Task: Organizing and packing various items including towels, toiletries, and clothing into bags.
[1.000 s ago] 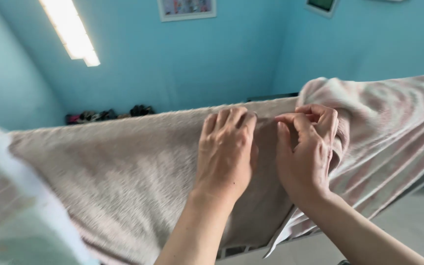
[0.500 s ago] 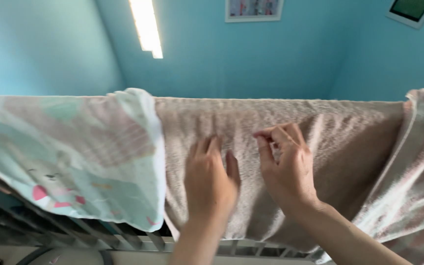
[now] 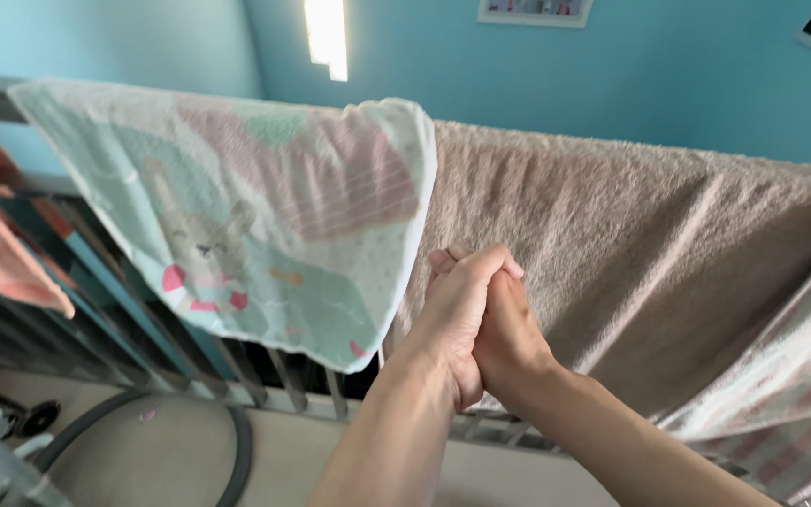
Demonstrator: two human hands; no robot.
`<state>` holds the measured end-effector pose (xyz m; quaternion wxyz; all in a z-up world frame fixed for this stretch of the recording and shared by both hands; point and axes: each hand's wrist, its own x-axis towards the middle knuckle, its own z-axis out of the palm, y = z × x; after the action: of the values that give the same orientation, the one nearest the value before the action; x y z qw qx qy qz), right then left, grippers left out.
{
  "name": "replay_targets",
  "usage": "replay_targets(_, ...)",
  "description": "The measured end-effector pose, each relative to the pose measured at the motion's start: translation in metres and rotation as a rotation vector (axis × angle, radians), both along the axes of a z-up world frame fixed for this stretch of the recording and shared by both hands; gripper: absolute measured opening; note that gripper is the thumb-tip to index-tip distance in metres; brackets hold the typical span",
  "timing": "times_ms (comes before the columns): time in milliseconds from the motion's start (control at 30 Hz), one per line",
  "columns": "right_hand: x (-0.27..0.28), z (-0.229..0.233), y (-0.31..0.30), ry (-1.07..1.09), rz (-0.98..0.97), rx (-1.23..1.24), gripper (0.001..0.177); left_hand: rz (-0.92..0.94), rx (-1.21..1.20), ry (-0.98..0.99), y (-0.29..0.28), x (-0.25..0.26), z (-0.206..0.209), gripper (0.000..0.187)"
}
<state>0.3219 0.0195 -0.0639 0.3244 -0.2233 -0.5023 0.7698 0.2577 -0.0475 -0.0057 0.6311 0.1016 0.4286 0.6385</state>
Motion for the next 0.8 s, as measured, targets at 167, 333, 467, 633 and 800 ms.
replay_targets(167,0.01,0.004,-0.048,-0.01,-0.022,-0.092,0.042,0.041,-0.029,0.025,-0.042,0.018,-0.003,0.029)
replay_targets(333,0.032,0.012,-0.077,0.019,0.031,-0.138,0.045,0.159,-0.079,0.047,-0.088,0.046,0.03,0.028)
replay_targets(467,0.064,0.024,-0.09,-0.16,0.105,0.307,0.033,0.344,-0.119,0.117,-0.11,0.086,0.042,0.033)
replay_targets(633,0.115,0.022,-0.119,-0.222,0.204,0.727,0.022,0.417,-0.002,0.136,-0.137,0.147,0.021,0.031)
replay_targets(800,0.14,0.017,-0.177,0.171,0.459,-0.255,0.025,0.515,-0.086,0.131,-0.197,0.2,0.023,0.021)
